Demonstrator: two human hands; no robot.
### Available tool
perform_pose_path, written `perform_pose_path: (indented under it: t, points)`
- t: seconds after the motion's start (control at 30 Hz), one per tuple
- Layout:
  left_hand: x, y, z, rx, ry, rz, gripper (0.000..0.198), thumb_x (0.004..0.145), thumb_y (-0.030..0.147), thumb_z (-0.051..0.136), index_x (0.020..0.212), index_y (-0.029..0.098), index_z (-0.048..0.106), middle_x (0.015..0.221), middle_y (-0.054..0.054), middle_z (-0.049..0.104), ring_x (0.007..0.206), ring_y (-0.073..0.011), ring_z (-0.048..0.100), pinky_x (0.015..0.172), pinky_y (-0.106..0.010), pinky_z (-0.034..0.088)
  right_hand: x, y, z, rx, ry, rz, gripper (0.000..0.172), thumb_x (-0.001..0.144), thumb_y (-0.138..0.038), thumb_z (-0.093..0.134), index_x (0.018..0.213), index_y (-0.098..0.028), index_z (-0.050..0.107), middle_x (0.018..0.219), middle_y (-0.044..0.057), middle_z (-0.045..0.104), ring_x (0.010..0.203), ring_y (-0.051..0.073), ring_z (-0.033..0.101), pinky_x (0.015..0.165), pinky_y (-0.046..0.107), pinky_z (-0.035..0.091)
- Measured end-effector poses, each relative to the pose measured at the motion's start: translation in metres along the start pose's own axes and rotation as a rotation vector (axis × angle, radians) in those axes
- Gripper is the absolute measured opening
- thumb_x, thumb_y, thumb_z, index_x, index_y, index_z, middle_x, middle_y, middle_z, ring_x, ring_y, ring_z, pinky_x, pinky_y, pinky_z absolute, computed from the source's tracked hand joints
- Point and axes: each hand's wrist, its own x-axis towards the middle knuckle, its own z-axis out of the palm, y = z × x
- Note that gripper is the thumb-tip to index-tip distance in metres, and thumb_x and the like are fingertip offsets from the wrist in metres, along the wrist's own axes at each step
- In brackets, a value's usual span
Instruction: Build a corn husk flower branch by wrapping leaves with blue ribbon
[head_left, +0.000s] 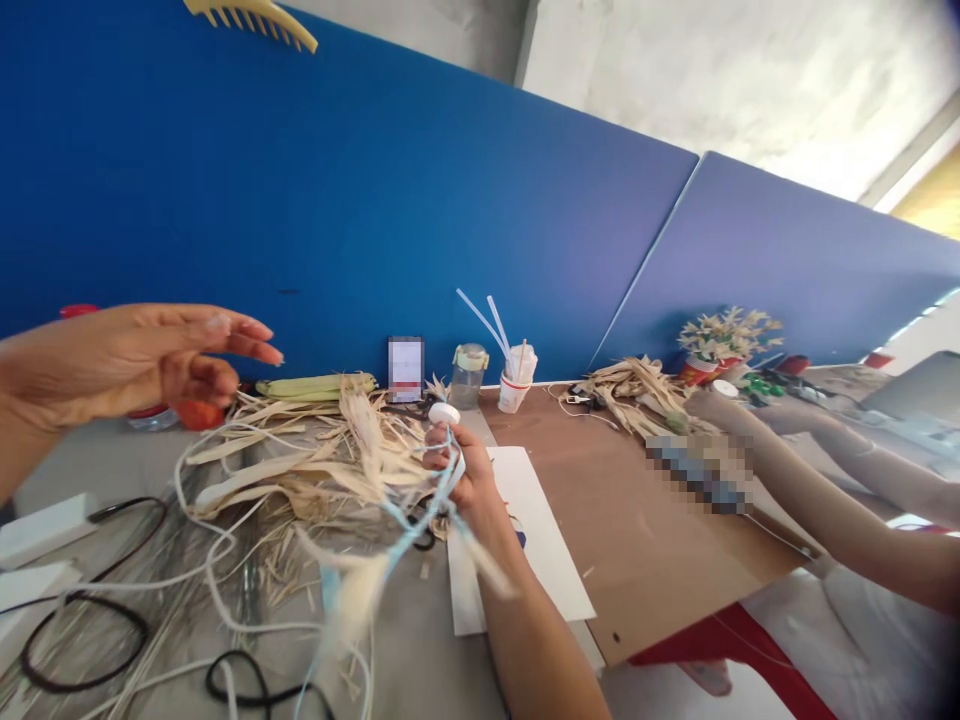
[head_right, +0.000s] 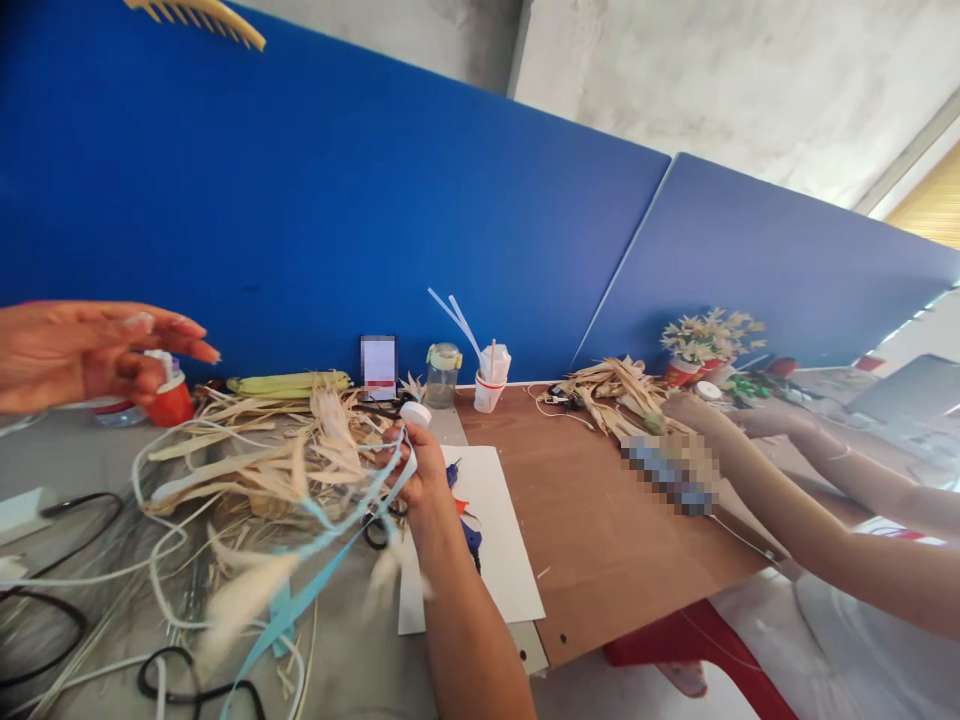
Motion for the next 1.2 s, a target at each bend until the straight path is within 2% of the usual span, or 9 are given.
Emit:
perform_pose_path:
  t: [0.03, 0.07, 0.13, 0.17, 0.33, 0.47, 0.7, 0.93, 1.2]
  points:
    - [0.005, 0.0, -0.009, 0.165, -0.082, -0.006, 0.026, 0.088, 0.018, 0.05, 0.1, 0.001, 0.065, 0.093, -0.007, 0.066, 0.097, -0.0305, 0.057, 0.074, -0.049, 0.044, -0.001, 0.0, 0.001, -0.018, 0.005, 0.002, 0.016, 0.077, -0.027, 0.054, 0.065, -0.02, 0.045, 0.052, -0.007, 0.039, 0.039, 0.007, 0.021, 0.04, 0.021, 0.026]
    - [0.01, -0.002, -0.015, 0.314, -0.082, 0.015, 0.028, 0.089, 0.02, 0.046, 0.101, 0.003, 0.065, 0.091, -0.004, 0.066, 0.102, -0.0303, 0.055, 0.078, -0.05, 0.041, -0.001, 0.002, 0.002, -0.038, 0.009, 0.005, 0.017, 0.076, -0.028, 0.055, 0.065, -0.02, 0.045, 0.052, -0.007, 0.04, 0.039, 0.007, 0.023, 0.04, 0.021, 0.027]
    - [0.013, -0.014, -0.019, 0.604, 0.081, 0.149, 0.021, 0.081, 0.017, 0.058, 0.096, 0.006, 0.067, 0.09, 0.002, 0.065, 0.113, -0.0314, 0.048, 0.088, -0.049, 0.036, -0.002, 0.01, 0.008, -0.088, -0.002, 0.009, 0.018, 0.074, -0.029, 0.058, 0.066, -0.02, 0.046, 0.054, -0.006, 0.044, 0.038, 0.006, 0.025, 0.039, 0.021, 0.027]
    - [0.012, -0.024, -0.015, 0.661, 0.08, 0.2, 0.023, 0.077, 0.019, 0.064, 0.096, 0.009, 0.068, 0.09, 0.003, 0.065, 0.114, -0.0319, 0.046, 0.091, -0.049, 0.034, -0.003, 0.016, 0.011, -0.123, -0.012, 0.005, 0.018, 0.072, -0.03, 0.06, 0.067, -0.02, 0.046, 0.055, -0.006, 0.046, 0.038, 0.006, 0.028, 0.039, 0.02, 0.028]
    - [-0.022, -0.1, 0.033, 0.258, -0.541, 0.041, 0.029, 0.07, 0.035, 0.071, 0.088, 0.013, 0.072, 0.094, -0.011, 0.071, 0.093, -0.0247, 0.062, 0.085, -0.035, 0.046, -0.006, 0.046, 0.027, -0.305, 0.002, -0.04, 0.022, 0.065, -0.032, 0.068, 0.07, -0.02, 0.05, 0.054, -0.005, 0.055, 0.038, 0.009, 0.042, 0.04, 0.022, 0.034]
    - [-0.038, -0.142, 0.063, 0.01, -0.723, -0.193, 0.027, 0.068, 0.037, 0.073, 0.084, 0.016, 0.072, 0.088, -0.015, 0.071, 0.083, -0.0263, 0.066, 0.078, -0.037, 0.051, -0.007, 0.051, 0.026, -0.43, 0.066, 0.029, 0.021, 0.063, -0.035, 0.068, 0.069, -0.019, 0.056, 0.051, -0.005, 0.056, 0.038, 0.009, 0.044, 0.04, 0.022, 0.034]
    - [-0.043, -0.169, 0.079, -0.206, -0.549, -0.335, 0.019, 0.064, 0.024, 0.076, 0.076, 0.017, 0.063, 0.068, -0.005, 0.067, 0.06, -0.0176, 0.065, 0.056, -0.029, 0.053, 0.0, 0.053, 0.016, -0.656, 0.174, 0.016, 0.02, 0.06, -0.031, 0.073, 0.067, -0.016, 0.061, 0.054, -0.005, 0.056, 0.045, 0.007, 0.045, 0.045, 0.02, 0.033]
    - [-0.041, -0.194, 0.082, -0.485, -0.531, -0.391, 0.019, 0.069, 0.007, 0.07, 0.085, 0.012, 0.063, 0.062, -0.001, 0.063, 0.049, -0.0101, 0.059, 0.055, -0.025, 0.055, -0.006, 0.04, 0.012, -0.564, -0.002, 0.241, 0.04, 0.056, -0.036, 0.078, 0.086, -0.016, 0.061, 0.058, -0.006, 0.056, 0.047, 0.006, 0.047, 0.048, 0.019, 0.033]
    - [-0.033, -0.206, 0.07, -0.631, -0.518, -0.486, 0.02, 0.073, -0.002, 0.06, 0.087, 0.012, 0.062, 0.062, -0.002, 0.063, 0.05, -0.0113, 0.06, 0.053, -0.026, 0.056, -0.01, 0.037, 0.009, -0.625, -0.078, 0.291, 0.053, 0.055, -0.026, 0.08, 0.103, -0.017, 0.06, 0.066, -0.005, 0.059, 0.054, 0.007, 0.052, 0.051, 0.018, 0.035]
